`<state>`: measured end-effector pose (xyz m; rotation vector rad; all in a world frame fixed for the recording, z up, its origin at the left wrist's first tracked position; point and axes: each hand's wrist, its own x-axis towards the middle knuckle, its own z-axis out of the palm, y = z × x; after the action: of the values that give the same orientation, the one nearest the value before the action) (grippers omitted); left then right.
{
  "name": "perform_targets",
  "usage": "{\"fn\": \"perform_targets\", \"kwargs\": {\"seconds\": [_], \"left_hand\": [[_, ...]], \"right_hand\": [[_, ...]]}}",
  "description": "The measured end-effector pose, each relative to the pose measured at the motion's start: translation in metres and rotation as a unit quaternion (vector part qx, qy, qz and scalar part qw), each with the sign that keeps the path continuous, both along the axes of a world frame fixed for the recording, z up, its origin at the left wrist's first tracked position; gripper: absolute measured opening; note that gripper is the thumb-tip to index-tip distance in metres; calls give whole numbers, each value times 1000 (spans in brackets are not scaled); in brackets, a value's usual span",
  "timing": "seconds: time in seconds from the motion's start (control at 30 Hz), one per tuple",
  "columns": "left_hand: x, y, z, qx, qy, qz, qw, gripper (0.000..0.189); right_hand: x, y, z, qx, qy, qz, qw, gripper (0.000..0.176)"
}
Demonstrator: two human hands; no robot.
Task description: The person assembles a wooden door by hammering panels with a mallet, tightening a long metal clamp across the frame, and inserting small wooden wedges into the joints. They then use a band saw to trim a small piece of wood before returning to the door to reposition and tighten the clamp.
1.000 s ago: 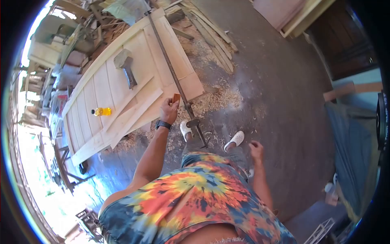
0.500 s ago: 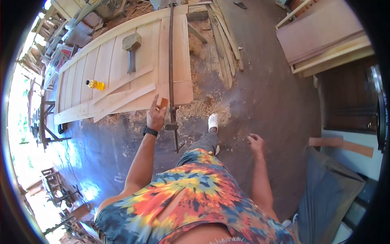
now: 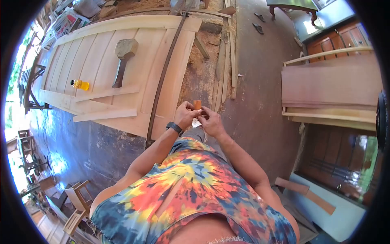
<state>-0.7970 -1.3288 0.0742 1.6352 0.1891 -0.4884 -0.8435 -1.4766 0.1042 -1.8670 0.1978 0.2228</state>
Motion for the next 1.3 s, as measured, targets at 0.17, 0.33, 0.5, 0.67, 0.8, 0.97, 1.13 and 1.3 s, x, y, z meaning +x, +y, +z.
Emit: {"fn": "perform_targets", "kwargs": {"seconds": [0.17, 0.33, 0.5, 0.67, 0.8, 0.97, 1.13, 1.3], "left_hand": [[82, -31, 13, -56, -28, 23, 998, 32], [156, -46, 41, -119, -38, 31, 992, 32], [235, -46, 52, -34, -32, 100, 994, 35], [364, -24, 12, 254, -221, 83, 938, 50], [480, -29, -31, 342, -224, 76, 910, 47], [584, -34, -65, 472, -107, -63, 873, 52], [597, -54, -34, 483, -79, -121, 863, 35], [604, -53, -27, 482, -114, -152, 856, 32]], "right_hand": [[89, -34, 22, 25, -39, 20, 999, 47], [188, -62, 9, 18, -45, 72, 996, 46], [318, -107, 8, 83, 43, 57, 994, 46], [477, -155, -25, -19, -6, 161, 987, 45], [588, -160, -59, -68, -30, 189, 979, 44], [668, -148, -76, -71, 73, 294, 950, 38], [699, -133, -106, -79, 134, 382, 911, 39], [697, -133, -132, -63, 118, 375, 918, 37]]}}
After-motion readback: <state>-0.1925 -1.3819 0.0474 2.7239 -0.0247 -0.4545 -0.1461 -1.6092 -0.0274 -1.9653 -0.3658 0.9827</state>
